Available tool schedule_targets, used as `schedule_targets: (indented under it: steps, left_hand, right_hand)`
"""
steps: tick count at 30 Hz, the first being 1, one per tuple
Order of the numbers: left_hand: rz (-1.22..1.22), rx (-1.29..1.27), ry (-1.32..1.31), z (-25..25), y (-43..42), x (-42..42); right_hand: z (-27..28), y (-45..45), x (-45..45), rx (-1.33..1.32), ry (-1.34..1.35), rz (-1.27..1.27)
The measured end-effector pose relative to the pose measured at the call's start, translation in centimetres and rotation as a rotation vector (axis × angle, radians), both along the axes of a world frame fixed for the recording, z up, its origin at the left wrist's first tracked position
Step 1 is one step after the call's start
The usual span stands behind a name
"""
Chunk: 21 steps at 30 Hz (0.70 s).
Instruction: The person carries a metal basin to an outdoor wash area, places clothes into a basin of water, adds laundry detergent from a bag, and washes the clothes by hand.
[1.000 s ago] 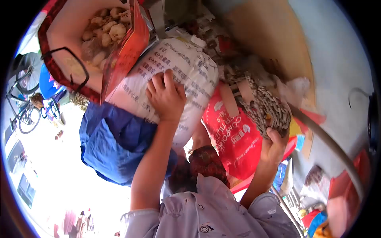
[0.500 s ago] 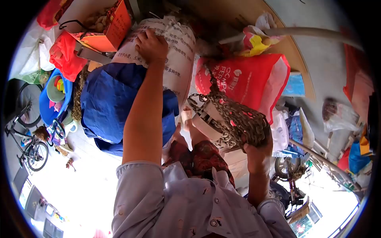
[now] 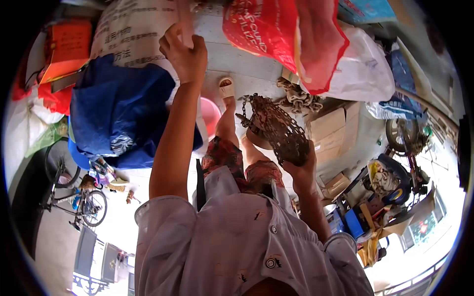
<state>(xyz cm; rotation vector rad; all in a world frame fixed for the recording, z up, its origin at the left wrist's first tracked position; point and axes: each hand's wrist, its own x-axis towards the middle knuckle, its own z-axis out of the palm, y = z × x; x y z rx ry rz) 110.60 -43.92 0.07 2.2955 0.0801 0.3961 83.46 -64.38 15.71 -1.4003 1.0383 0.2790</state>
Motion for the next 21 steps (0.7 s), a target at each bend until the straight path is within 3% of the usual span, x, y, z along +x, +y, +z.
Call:
schedule_targets:
  steps: [5,7,8,9,11,14,21]
  left_hand:
    - [-0.285,-0.220,0.329,1.2,-5.4,-12.4]
    - [-0.389,-0.293,0.387,-1.2,-6.2,-18.2]
    - [-0.360,-0.357,0.632,-0.4,-6.9,-20.6]
    - [-0.464,-0.257,0.631,-3.0,-6.1,-23.6]
    - [-0.560,-0.112,0.617,-3.6,-6.0,-28.1]
    - [-0.614,-0.031,0.679,-6.8,-4.1,-34.2]
    - [-0.745,0.099,0.753,-7.6,-2.2,-34.4]
  right_hand:
    - [-3.7,-4.1,-7.9,-0.031,0.019,-0.050]
    - [-5.3,-5.7,-11.1,-0.074,0.034,-0.097]
    - [-6.0,-6.3,-12.2,-0.093,0.038,-0.113]
    - [-6.6,-6.8,-12.8,-0.110,0.035,-0.162]
    - [-8.4,-7.5,-14.3,-0.080,0.015,-0.267]
    - [-11.3,-9.0,-15.7,-0.055,-0.005,-0.409]
    - [-16.5,-11.4,-16.2,-0.085,0.052,-0.516]
